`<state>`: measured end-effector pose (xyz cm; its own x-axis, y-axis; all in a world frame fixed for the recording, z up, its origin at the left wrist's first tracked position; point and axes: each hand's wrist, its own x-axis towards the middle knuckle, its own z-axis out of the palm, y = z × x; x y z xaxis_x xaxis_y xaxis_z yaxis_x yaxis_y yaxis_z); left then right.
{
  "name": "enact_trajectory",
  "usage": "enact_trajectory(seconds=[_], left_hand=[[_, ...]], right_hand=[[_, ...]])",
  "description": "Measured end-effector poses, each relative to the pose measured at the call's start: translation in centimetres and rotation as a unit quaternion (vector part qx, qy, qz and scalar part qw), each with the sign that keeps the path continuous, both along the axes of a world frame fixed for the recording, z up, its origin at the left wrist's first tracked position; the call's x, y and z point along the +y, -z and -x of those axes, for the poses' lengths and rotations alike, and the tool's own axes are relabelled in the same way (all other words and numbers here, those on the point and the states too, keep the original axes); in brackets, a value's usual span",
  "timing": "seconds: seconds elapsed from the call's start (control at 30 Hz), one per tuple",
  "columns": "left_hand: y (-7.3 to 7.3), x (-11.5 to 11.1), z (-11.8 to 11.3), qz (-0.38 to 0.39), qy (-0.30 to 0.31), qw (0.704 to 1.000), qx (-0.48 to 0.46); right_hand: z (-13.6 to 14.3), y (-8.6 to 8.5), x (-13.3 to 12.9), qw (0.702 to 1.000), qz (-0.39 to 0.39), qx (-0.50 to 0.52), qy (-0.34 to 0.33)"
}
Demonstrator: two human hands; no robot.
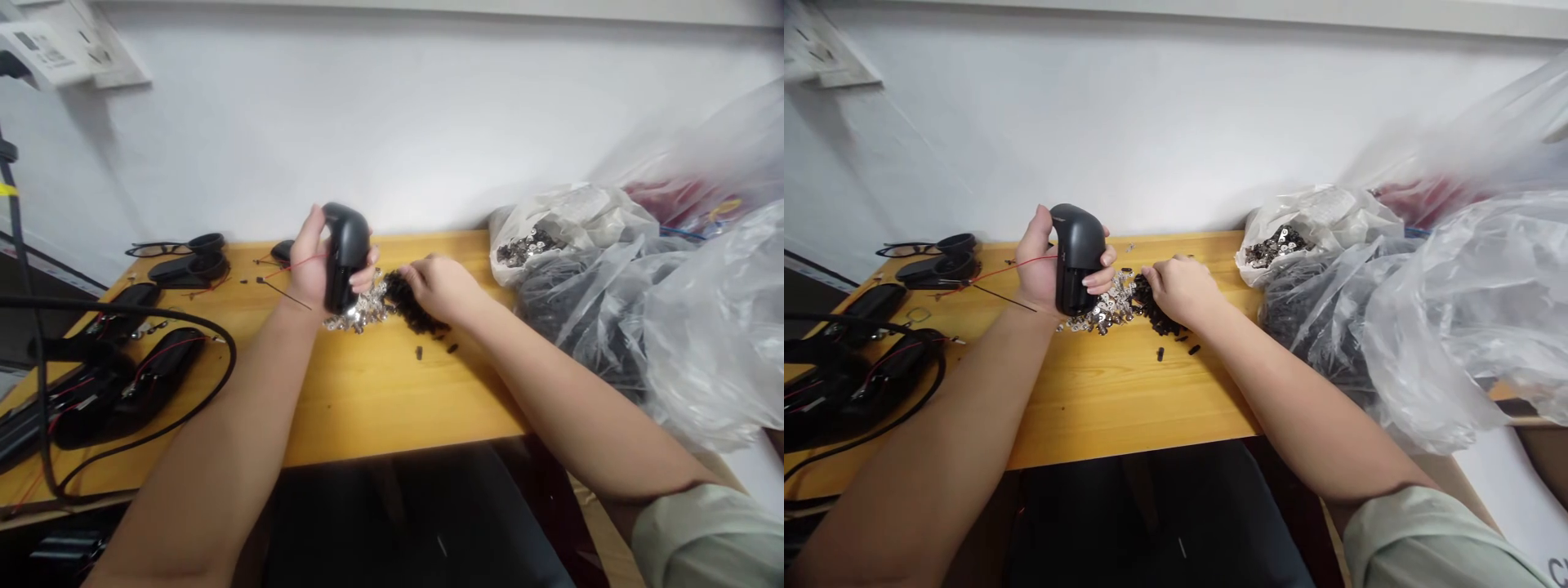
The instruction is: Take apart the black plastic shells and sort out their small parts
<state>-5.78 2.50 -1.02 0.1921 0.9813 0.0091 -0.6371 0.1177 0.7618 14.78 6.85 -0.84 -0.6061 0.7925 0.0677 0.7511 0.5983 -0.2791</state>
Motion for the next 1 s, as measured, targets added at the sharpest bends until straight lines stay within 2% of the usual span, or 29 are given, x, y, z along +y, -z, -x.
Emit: enact_trajectory(seconds=[0.23,0.33,0.47,0.73,0.8,0.9,1.0], left_hand=[[0.1,0.1,-0.7,0.016,-0.009,1.000,0.016],[0.0,-0.2,-1.5,0.022,0.007,0.999,0.038],[0.0,-0.5,-2.5,0.036,0.027,0.998,0.044],[-0.2,-0.8,-2.6,0.007,-0.014,1.000,-0.004],[-0.1,-0.8,-2.7,-0.002,-0.027,1.000,-0.005],[0.3,-0.5,-2.9,-0.016,-0.052,0.999,0.005],[0.9,-0.2,-3.2,-0.029,-0.087,0.996,0.012]], right_hand=[[0.2,0.5,-0.3,0.997,0.031,-0.006,-0.066],[-0.2,0.5,-0.5,0.995,0.028,0.001,-0.095],[-0.5,0.5,-0.5,0.994,0.018,0.015,-0.104],[-0.3,-0.2,-0.4,0.991,-0.003,0.058,-0.117],[-0.5,-0.5,-0.6,0.983,0.044,0.118,-0.136],[-0.9,-0.8,-0.8,0.952,0.115,0.243,-0.146],[-1.3,-1.1,-1.0,0.930,0.077,0.342,-0.114]])
